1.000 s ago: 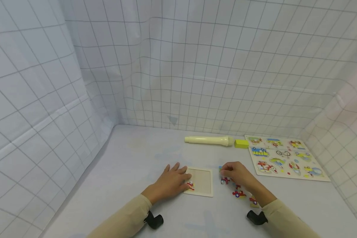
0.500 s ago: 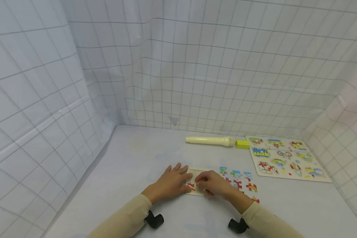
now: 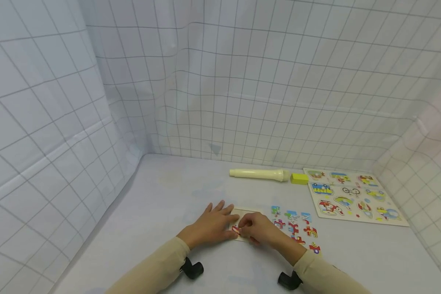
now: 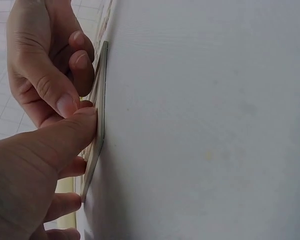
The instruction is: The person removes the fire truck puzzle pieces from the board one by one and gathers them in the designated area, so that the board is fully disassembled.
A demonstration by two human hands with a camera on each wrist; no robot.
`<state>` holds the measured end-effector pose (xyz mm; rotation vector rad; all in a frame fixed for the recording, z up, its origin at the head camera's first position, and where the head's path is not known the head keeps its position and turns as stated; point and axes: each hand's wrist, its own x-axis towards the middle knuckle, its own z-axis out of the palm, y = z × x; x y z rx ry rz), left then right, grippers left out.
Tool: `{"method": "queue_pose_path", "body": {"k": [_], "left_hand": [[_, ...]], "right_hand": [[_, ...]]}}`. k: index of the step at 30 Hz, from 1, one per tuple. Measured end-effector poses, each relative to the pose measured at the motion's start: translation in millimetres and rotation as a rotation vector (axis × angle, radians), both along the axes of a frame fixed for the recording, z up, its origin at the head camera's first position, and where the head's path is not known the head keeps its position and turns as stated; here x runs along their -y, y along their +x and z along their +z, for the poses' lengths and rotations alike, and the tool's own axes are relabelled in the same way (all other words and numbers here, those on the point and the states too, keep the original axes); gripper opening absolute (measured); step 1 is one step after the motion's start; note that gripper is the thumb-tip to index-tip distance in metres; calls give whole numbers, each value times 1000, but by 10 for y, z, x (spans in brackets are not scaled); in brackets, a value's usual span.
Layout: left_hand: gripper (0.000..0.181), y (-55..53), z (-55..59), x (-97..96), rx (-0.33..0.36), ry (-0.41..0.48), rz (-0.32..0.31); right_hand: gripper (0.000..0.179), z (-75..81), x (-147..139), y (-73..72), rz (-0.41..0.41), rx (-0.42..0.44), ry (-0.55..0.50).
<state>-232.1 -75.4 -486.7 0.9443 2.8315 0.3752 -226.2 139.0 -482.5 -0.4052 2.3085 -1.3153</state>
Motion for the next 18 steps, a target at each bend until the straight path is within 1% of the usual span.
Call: {"method": "queue_pose_path", "body": {"k": [4, 7, 11, 16, 18], "left_hand": [[60, -4, 7, -6, 5, -6, 0], [60, -2, 25, -13, 3, -17, -1], [61, 5, 38, -19, -1, -19, -6], [60, 14, 25, -12, 2, -19, -5], [60, 15, 12, -6, 2, -25, -2]], "right_hand": [[3, 17, 26, -6, -17, -9, -27], [4, 30, 36, -19, -38, -7, -53], [5, 26, 30, -35, -61, 3, -63], [4, 8, -33, -52, -94, 28, -93], [5, 18, -81, -58, -115, 53, -105]]}}
